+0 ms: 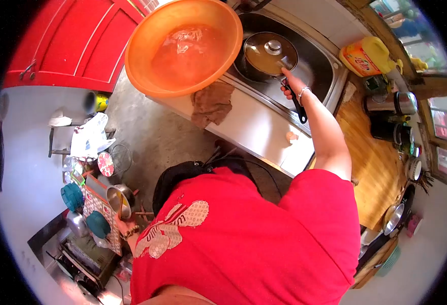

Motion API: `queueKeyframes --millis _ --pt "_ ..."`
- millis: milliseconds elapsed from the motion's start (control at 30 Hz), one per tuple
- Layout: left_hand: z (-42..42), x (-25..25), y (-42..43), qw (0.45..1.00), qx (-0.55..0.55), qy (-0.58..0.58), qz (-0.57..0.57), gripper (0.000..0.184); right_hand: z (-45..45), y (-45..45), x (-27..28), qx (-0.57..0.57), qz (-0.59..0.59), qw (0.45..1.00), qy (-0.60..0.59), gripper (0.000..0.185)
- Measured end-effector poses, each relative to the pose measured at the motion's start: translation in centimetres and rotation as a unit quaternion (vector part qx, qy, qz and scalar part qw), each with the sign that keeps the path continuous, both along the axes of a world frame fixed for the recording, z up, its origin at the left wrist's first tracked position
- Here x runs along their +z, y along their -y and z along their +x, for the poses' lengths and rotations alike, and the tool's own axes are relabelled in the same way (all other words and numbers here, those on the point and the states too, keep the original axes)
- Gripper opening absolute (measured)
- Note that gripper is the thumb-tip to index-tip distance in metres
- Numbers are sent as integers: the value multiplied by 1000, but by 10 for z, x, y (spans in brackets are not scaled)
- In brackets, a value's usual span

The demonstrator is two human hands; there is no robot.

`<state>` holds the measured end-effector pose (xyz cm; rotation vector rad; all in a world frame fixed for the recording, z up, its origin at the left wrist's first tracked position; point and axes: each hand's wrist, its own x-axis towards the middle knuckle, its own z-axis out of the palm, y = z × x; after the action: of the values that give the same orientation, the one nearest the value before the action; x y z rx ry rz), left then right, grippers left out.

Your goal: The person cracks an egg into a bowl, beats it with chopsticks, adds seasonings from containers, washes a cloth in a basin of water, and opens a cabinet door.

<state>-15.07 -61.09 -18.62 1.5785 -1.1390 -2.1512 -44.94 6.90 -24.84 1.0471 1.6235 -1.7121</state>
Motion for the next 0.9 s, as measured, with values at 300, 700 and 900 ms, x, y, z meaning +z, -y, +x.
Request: queueKeyframes --millis 300,700,900 --pt "24 11 -16 999 38 -4 -28 41 -29 -4 -35 103 30 994 -8 53" --pt "14 5 -1 1000 6 25 1 37 -33 -22 -69 143 14 989 -47 51" --pt "-2 17 -19 999 0 -4 -32 35 -31 -28 -87 134 25 990 -38 58"
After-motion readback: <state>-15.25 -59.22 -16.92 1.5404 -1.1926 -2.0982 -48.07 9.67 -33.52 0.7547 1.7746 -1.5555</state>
